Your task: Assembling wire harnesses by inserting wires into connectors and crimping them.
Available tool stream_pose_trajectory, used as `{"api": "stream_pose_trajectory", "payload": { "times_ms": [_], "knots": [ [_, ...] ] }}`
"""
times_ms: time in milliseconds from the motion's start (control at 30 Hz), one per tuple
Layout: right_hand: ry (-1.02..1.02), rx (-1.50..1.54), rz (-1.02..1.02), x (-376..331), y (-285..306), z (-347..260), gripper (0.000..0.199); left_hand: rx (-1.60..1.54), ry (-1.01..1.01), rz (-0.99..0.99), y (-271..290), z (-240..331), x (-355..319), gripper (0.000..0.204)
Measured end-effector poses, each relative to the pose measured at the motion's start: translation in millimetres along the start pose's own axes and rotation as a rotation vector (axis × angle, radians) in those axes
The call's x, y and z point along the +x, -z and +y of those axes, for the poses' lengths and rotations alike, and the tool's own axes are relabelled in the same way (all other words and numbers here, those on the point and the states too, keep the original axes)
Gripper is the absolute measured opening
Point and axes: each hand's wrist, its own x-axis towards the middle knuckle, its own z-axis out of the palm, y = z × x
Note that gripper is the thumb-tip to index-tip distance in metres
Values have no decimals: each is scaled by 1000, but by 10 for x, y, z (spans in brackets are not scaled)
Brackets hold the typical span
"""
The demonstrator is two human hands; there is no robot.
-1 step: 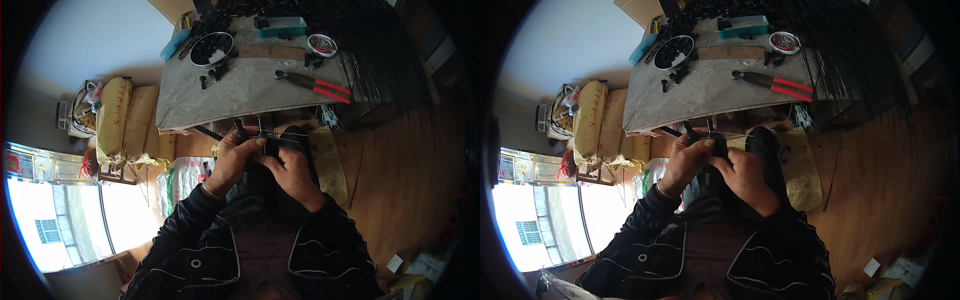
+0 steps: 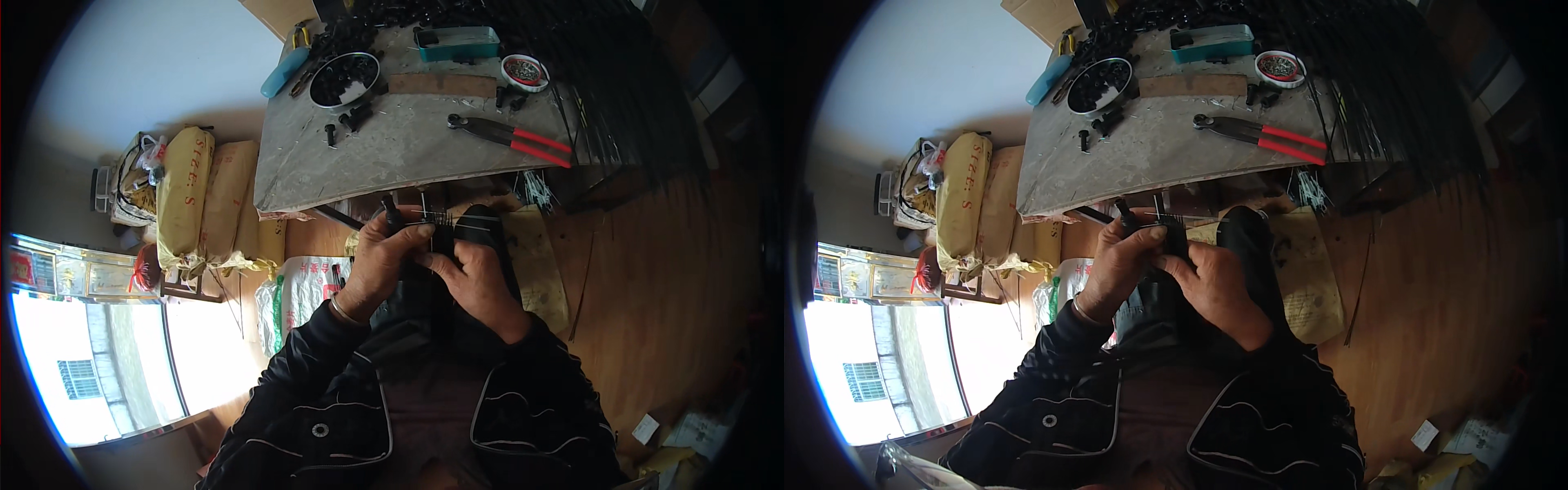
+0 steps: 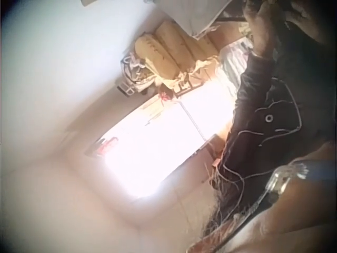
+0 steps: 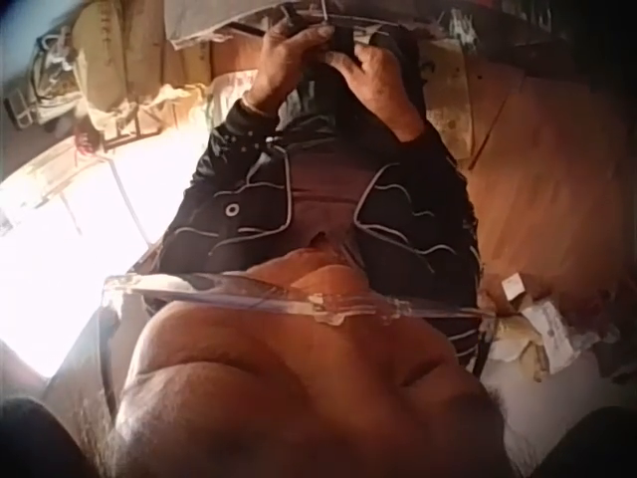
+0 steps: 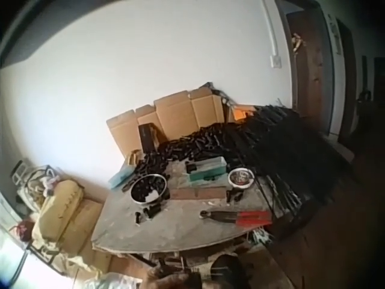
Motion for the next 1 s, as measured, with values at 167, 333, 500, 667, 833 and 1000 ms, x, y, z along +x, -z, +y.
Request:
{"api": "stream_pose_trajectory", "payload": {
  "times_ms": [167, 333, 500, 667, 833, 1000],
  "knots": [
    [-229, 334, -96, -6, -36, 114, 31, -130, 6, -33, 24, -47, -5, 28],
    [-429, 577, -233, 26, 60, 115, 29, -301, 56, -227, 130, -114, 20, 30],
    [-496, 650, -234, 28, 23, 107, 30, -201, 7, -95, 56, -151, -39, 29],
    [-590, 700, -333, 93, 117, 32, 37, -112, -65, -41, 47, -169, -31, 29],
    [-565, 736, -336, 4, 74, 189, 40, -247, 4, -139, 53, -179, -29, 23],
    [-552, 700, -328, -25, 23, 159, 38, -140, -42, -158, 3, -95, -113, 22]
  ]
}}
